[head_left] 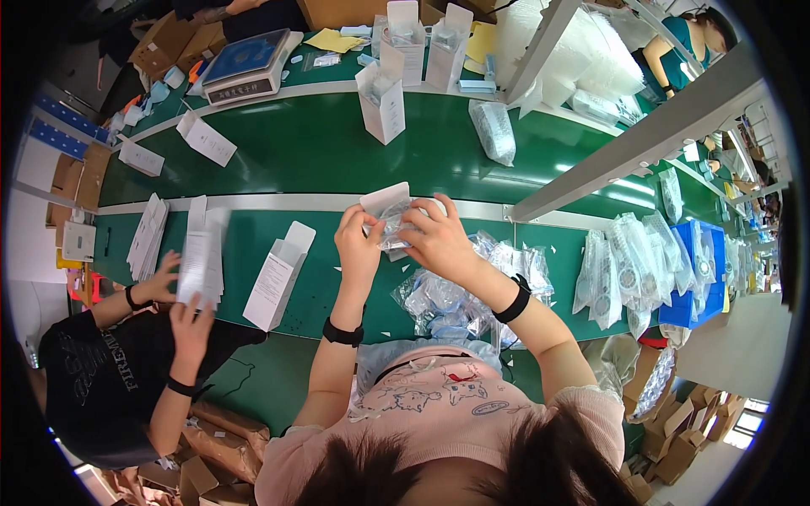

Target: The person packs items by hand, placing a bubble-wrapped device and a small plastic-wrapped component into a box before setting it on the conveyor. This process is repeated several times before the person gathers the remaining plastic-wrapped components on the table.

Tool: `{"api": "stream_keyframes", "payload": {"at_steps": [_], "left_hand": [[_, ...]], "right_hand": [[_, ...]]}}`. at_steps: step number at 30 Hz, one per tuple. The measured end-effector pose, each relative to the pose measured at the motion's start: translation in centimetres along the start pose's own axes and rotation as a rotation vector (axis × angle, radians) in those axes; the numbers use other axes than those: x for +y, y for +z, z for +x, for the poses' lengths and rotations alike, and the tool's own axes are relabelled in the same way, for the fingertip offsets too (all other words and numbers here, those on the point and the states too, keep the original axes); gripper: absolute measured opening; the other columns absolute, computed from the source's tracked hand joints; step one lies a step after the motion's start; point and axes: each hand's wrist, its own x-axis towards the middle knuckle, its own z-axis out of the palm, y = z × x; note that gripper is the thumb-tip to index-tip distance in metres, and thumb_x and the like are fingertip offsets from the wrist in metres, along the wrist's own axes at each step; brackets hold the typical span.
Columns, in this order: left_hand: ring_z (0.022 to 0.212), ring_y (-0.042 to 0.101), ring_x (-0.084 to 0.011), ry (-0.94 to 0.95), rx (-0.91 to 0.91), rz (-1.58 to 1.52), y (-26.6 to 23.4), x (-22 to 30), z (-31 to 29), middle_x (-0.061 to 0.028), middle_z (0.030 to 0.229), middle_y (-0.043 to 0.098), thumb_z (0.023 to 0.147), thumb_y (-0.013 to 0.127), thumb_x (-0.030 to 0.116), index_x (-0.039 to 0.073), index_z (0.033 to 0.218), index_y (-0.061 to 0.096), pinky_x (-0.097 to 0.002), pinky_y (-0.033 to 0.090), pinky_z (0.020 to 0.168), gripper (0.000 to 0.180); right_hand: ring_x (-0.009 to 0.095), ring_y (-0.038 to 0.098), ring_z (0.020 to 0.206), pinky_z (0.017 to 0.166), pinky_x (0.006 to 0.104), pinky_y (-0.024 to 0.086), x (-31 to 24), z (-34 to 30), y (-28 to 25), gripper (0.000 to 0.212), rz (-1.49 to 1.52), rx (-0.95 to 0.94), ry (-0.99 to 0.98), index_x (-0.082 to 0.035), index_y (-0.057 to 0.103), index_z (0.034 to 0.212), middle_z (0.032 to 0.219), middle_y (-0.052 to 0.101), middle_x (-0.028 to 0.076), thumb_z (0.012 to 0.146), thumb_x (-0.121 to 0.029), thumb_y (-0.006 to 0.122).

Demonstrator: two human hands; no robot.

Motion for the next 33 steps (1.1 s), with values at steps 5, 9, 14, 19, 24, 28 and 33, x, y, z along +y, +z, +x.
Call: {"api": "stream_keyframes", "payload": {"at_steps": [5, 9, 14, 19, 24, 28, 33], "left_hand": [[0.074, 0.056, -0.0292, 0.074, 0.019, 0.005, 0.2, 0.0, -0.3, -0.0126, 0.089, 0.056, 0.063, 0.068, 0.000, -0.001, 0.069, 0.051, -0.0326, 0.042, 0.059, 0.018], [0.074, 0.056, -0.0278, -0.075, -0.023, -0.022, 0.0, 0.4, -0.3, -0.0121, 0.088, 0.057, 0.063, 0.068, 0.001, -0.002, 0.069, 0.051, -0.0327, 0.043, 0.060, 0.018], [0.068, 0.055, -0.0202, 0.035, 0.055, -0.052, 0.4, -1.4, 0.2, -0.0086, 0.084, 0.057, 0.063, 0.069, 0.001, -0.002, 0.067, 0.053, -0.0268, 0.040, 0.055, 0.016], [0.076, 0.056, -0.0223, 0.035, 0.033, -0.040, 0.3, -2.2, 0.6, -0.0102, 0.087, 0.057, 0.063, 0.068, 0.001, -0.002, 0.069, 0.053, -0.0271, 0.043, 0.063, 0.016], [0.091, 0.054, -0.0266, -0.092, -0.029, -0.354, -2.2, -4.1, -0.6, -0.0138, 0.103, 0.053, 0.062, 0.069, 0.000, 0.000, 0.085, 0.052, -0.0316, 0.045, 0.075, 0.029], [0.117, 0.033, -0.0349, 0.133, -0.186, 0.305, -7.0, -5.5, -3.1, -0.0166, 0.126, 0.034, 0.055, 0.076, 0.013, 0.005, 0.111, 0.044, -0.0454, 0.029, 0.096, 0.065], [0.120, 0.028, -0.0364, 0.059, -0.507, 0.812, -6.1, -9.0, -7.6, -0.0194, 0.128, 0.030, 0.049, 0.078, 0.020, 0.006, 0.118, 0.040, -0.0493, 0.023, 0.097, 0.080]], "right_hand": [[0.024, 0.053, 0.089, 0.077, 0.0373, 0.044, 0.8, -1.8, 2.1, 0.027, 0.295, 0.143, 0.038, -0.006, 0.056, 0.085, 0.089, 0.054, 0.006, 0.059, -0.004, 0.065], [0.024, 0.052, 0.088, 0.083, 0.0383, 0.041, 1.0, -1.9, 2.6, 0.025, 0.245, 0.140, -0.019, -0.005, 0.056, 0.084, 0.087, 0.054, 0.006, 0.060, -0.006, 0.064], [0.023, 0.051, 0.090, 0.085, 0.0426, 0.040, 0.5, -1.3, 1.9, 0.026, 0.080, 0.062, -0.095, -0.006, 0.057, 0.085, 0.087, 0.055, 0.007, 0.060, -0.008, 0.065], [0.023, 0.047, 0.101, 0.094, 0.0513, 0.031, -0.6, -0.1, 0.8, 0.032, -0.105, -0.514, 0.021, -0.006, 0.059, 0.089, 0.092, 0.055, 0.006, 0.059, -0.012, 0.068], [0.027, 0.042, 0.110, 0.101, 0.0507, 0.022, 0.8, -1.5, 2.0, 0.052, 0.049, -0.325, -0.095, -0.006, 0.054, 0.106, 0.111, 0.050, 0.010, 0.058, -0.015, 0.072], [0.029, 0.035, 0.118, 0.103, 0.0445, 0.021, 3.4, -4.3, 5.1, 0.074, 0.547, 0.045, 0.136, -0.006, 0.040, 0.122, 0.124, 0.040, 0.013, 0.058, -0.015, 0.076], [0.029, 0.029, 0.124, 0.103, 0.0374, 0.023, 4.2, -2.1, 5.7, 0.095, 0.821, -0.035, 0.540, -0.005, 0.022, 0.133, 0.131, 0.034, 0.014, 0.056, -0.012, 0.078]]}}
